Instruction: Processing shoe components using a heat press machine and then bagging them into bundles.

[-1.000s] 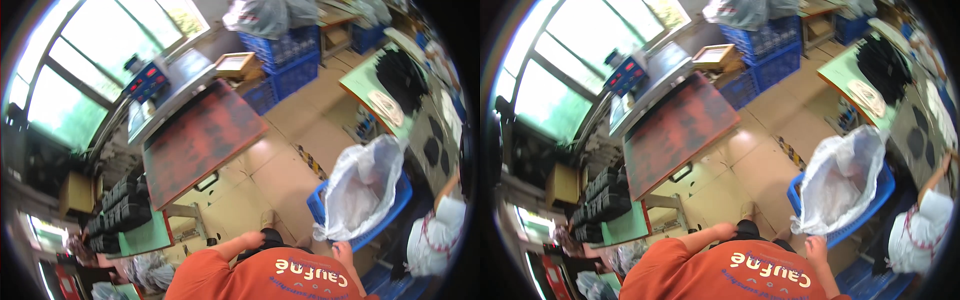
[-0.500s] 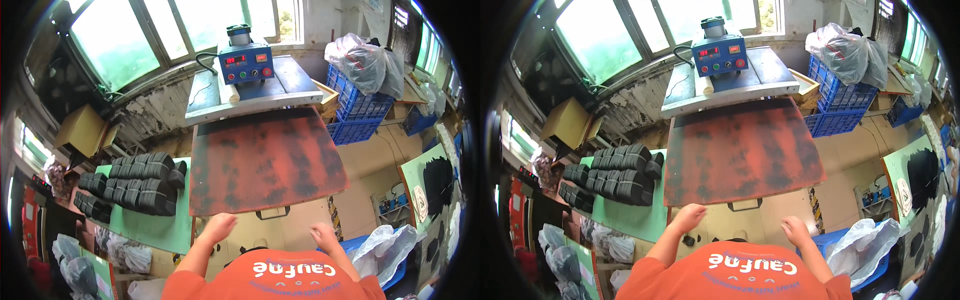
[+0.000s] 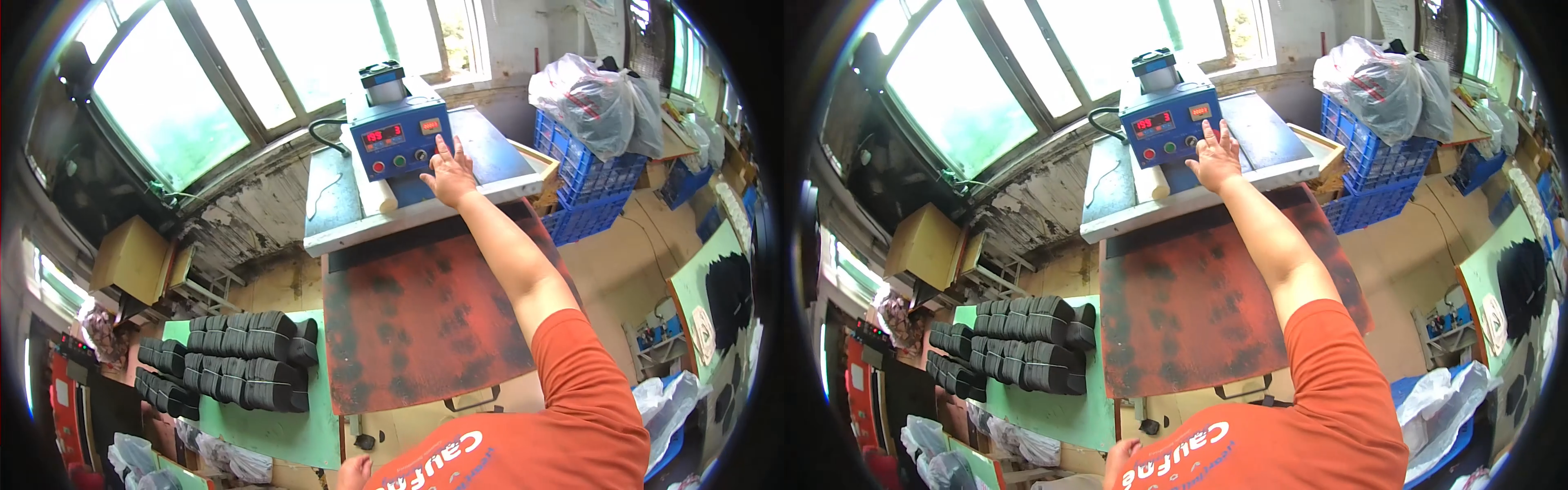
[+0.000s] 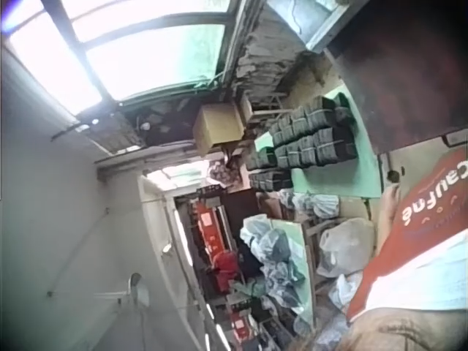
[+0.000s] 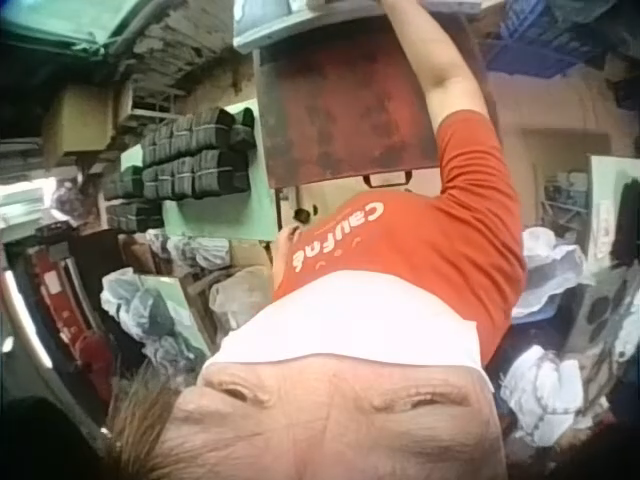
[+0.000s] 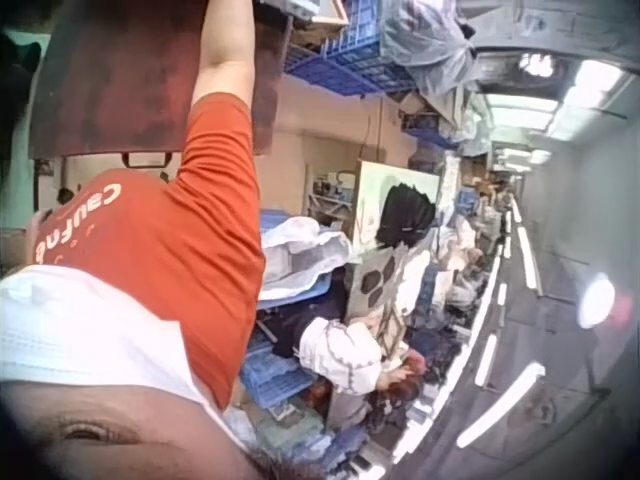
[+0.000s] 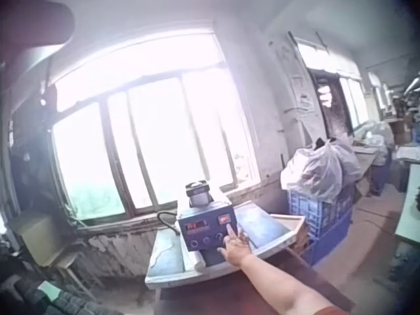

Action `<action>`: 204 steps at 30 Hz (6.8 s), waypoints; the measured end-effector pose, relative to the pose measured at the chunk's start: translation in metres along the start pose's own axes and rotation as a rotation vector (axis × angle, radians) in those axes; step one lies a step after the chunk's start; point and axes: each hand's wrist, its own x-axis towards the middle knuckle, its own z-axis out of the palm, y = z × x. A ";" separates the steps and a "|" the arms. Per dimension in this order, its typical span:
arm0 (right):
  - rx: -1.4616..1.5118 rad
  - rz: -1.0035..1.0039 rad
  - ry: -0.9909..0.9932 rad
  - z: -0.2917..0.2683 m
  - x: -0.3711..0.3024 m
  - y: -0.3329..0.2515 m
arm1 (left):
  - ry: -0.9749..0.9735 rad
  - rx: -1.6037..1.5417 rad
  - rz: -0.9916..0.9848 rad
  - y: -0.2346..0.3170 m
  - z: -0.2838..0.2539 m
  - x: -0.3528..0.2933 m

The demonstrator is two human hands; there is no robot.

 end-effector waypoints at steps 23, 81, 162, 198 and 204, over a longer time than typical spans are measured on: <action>0.386 0.128 0.201 0.056 0.050 0.014 | 0.113 -0.296 -0.436 0.030 0.017 -0.034; 1.715 1.066 -0.636 0.199 -0.289 -0.378 | -0.304 -1.134 -0.556 -0.414 -0.402 0.311; 2.029 1.063 -0.381 0.126 -0.220 -0.187 | 0.609 -0.062 -0.135 -0.103 -0.151 0.028; 1.132 -0.807 -0.607 0.053 -0.317 -0.338 | 0.574 -0.864 -0.366 -0.196 -0.009 0.052; 2.092 0.413 -1.022 0.030 -0.317 -0.315 | 0.517 -0.494 -0.256 -0.185 -0.037 0.065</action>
